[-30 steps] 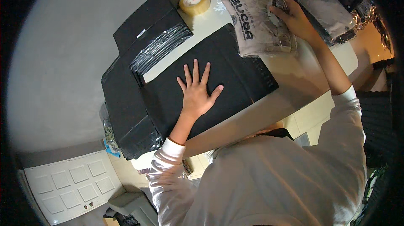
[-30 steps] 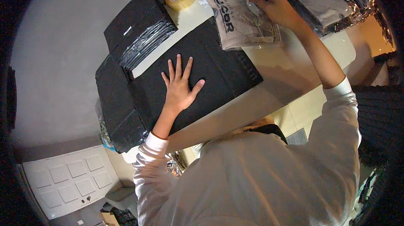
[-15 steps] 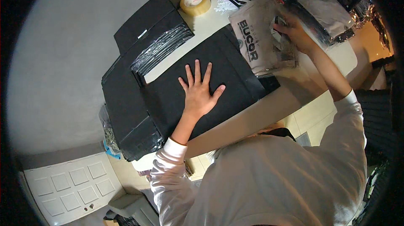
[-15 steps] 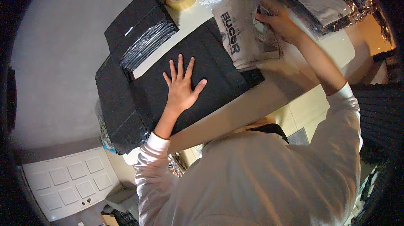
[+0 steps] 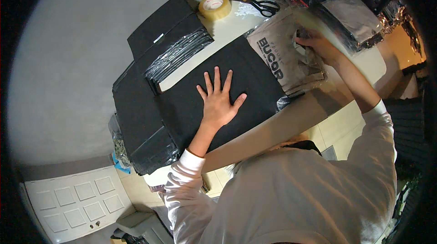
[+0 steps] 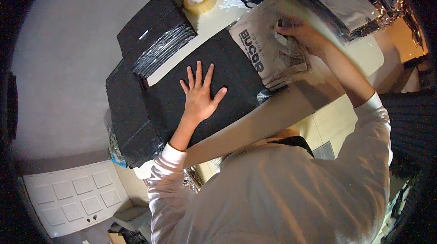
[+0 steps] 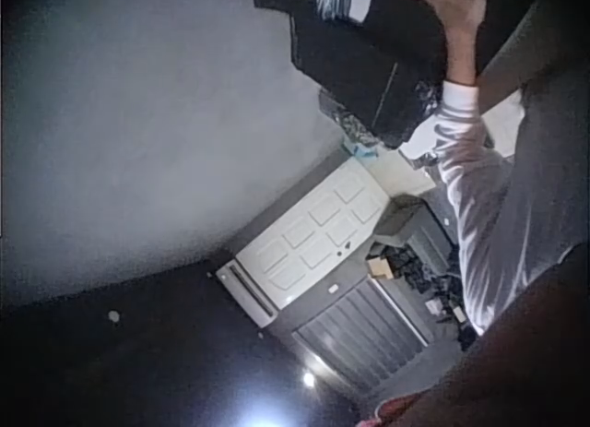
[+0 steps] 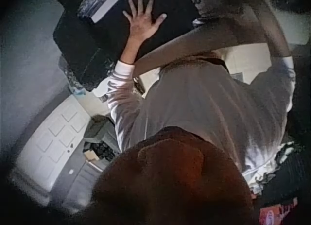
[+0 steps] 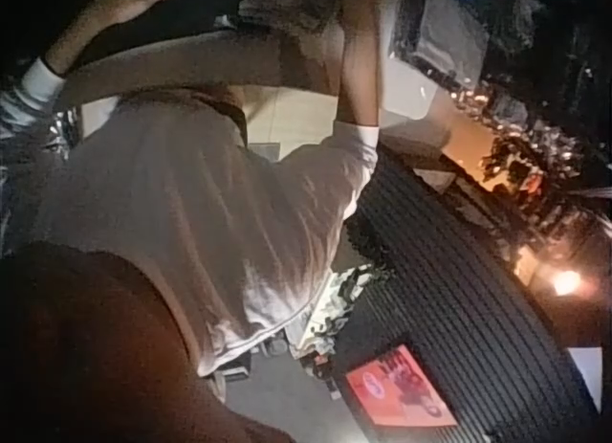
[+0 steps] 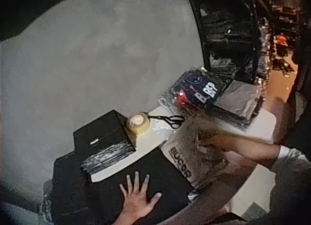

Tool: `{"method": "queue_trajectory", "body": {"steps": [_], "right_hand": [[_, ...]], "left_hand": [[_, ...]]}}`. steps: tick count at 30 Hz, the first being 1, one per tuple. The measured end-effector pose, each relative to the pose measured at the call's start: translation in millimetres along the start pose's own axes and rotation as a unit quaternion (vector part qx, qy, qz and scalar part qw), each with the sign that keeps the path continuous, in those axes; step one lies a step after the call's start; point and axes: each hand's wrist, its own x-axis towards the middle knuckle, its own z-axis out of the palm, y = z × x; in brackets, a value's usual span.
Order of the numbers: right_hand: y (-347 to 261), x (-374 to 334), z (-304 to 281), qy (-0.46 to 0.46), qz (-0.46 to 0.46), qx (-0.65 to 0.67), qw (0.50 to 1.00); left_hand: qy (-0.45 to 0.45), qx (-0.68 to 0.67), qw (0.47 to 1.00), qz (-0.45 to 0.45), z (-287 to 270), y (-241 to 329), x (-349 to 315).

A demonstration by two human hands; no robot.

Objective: The recorder is seen packing items into mailing bags and sealing them.

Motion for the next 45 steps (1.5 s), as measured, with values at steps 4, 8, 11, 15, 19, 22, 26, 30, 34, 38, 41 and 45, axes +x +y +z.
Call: {"method": "queue_trajectory", "body": {"steps": [4,8,11,15,19,22,26,30,34,38,41,45], "right_hand": [[8,0,5,0.033,-0.023,-0.002,0.999],[5,0,6,0.033,0.049,0.024,0.998],[0,-4,8,0.015,0.077,0.023,0.997],[-7,-15,21,0.033,0.053,0.051,0.997],[-5,-15,20,0.043,0.024,0.037,0.998],[-3,-10,18,0.032,0.043,0.01,0.999],[1,-5,25,0.025,0.035,-0.003,0.999],[-1,2,38,0.039,0.024,-0.045,0.998],[1,17,42,0.001,0.022,-0.108,0.994],[-6,15,65,-0.03,-0.01,-0.108,0.994],[-1,24,57,-0.051,-0.015,-0.134,0.99],[20,36,34,0.0,-0.063,-0.147,0.987]], "left_hand": [[0.0,0.003,1.0,0.001,1,-1,2],[-0.001,0.002,1.0,-0.002,1,-1,1],[-0.001,-0.001,1.0,-0.002,0,-1,1],[0.002,-0.003,1.0,-0.001,1,-2,1],[0.006,-0.004,1.0,0.0,1,-1,1],[0.009,-0.004,1.0,0.002,1,-1,1],[0.008,-0.005,1.0,0.003,0,-1,1],[0.01,-0.015,1.0,0.0,0,-1,0],[0.015,-0.026,1.0,-0.001,-2,0,1],[0.014,-0.035,0.999,-0.004,-4,-1,0],[0.029,-0.064,0.997,-0.003,-7,2,-1],[0.095,-0.116,0.978,0.143,-23,27,3]]}}
